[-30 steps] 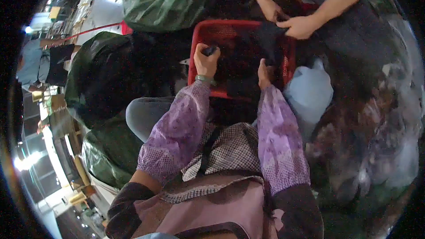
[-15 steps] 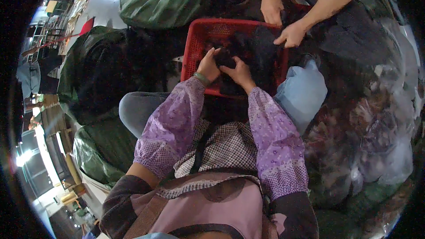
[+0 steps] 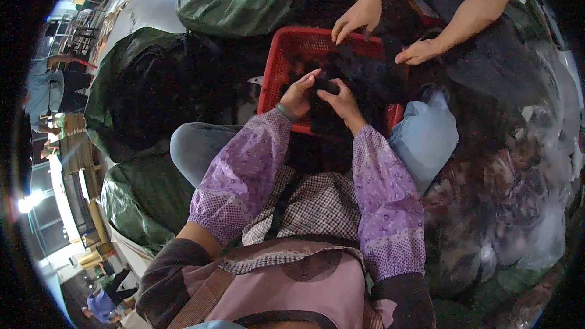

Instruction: The person picks up black material from a pile and places it into a red basket, then pulls apart and sorts through the material within the basket.

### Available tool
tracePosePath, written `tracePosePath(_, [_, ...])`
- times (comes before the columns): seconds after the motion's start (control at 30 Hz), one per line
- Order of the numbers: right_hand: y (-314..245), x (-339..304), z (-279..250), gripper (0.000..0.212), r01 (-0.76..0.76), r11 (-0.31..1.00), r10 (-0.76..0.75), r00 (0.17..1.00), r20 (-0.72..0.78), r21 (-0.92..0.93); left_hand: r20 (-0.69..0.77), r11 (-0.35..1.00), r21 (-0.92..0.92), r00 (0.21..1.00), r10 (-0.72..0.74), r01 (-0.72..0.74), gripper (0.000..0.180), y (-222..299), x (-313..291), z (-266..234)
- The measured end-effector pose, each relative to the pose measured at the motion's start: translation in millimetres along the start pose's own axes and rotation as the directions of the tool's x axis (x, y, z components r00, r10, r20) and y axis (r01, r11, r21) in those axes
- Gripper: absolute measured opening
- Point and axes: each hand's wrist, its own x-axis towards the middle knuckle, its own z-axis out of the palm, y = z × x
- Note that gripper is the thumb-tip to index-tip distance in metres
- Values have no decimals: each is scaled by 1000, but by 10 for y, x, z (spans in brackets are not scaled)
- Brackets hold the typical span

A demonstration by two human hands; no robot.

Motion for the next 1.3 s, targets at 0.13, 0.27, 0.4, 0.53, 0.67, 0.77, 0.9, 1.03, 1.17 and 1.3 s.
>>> tracePosePath(0.13, [-86, -40, 34, 43, 17, 993, -18, 1000, -1, -115, -60, 999, 53, 998, 12, -9, 35, -35, 29, -43])
tracePosePath(0.27, [-68, -32, 6, 47, 10, 983, -17, 999, -33, -186, -138, 996, 90, 990, 19, -6, 33, -59, 38, 1])
tracePosePath(0.4, [-58, -23, 6, 47, 16, 990, -21, 999, -32, -142, -176, 992, 123, 982, 63, -42, 30, -58, 52, -19])
tracePosePath(0.53, [-107, -15, 24, 42, -29, 1000, 29, 999, 18, 1, -130, 982, 150, 983, 132, -113, 24, -57, 57, -18])
tracePosePath(0.67, [17, 28, 54, 41, 13, 1000, -13, 1000, -22, -16, -151, 963, 220, 970, 192, -156, 22, -74, 63, -66])
tracePosePath(0.77, [-77, -33, 51, 39, -6, 996, -2, 995, -96, -85, -180, 964, 217, 964, 197, -156, 22, -90, 71, -63])
tracePosePath(0.9, [-126, -74, 131, 39, -1, 987, -21, 991, -135, -158, -235, 906, 375, 925, 297, -196, 27, -88, 70, -223])
tracePosePath(1.03, [-84, -70, 15, 30, 4, 1000, -4, 995, -102, -1, -307, 845, 523, 900, 309, -112, 31, -124, 79, -160])
tracePosePath(1.17, [-25, 40, -16, 29, 38, 999, -37, 984, -172, -2, -221, 975, 203, 974, -38, 84, 27, 15, -2, -63])
tracePosePath(1.3, [-145, -25, 3, 39, -15, 996, 31, 982, -186, 85, -226, 963, 268, 973, 43, 20, 24, -78, 36, -32])
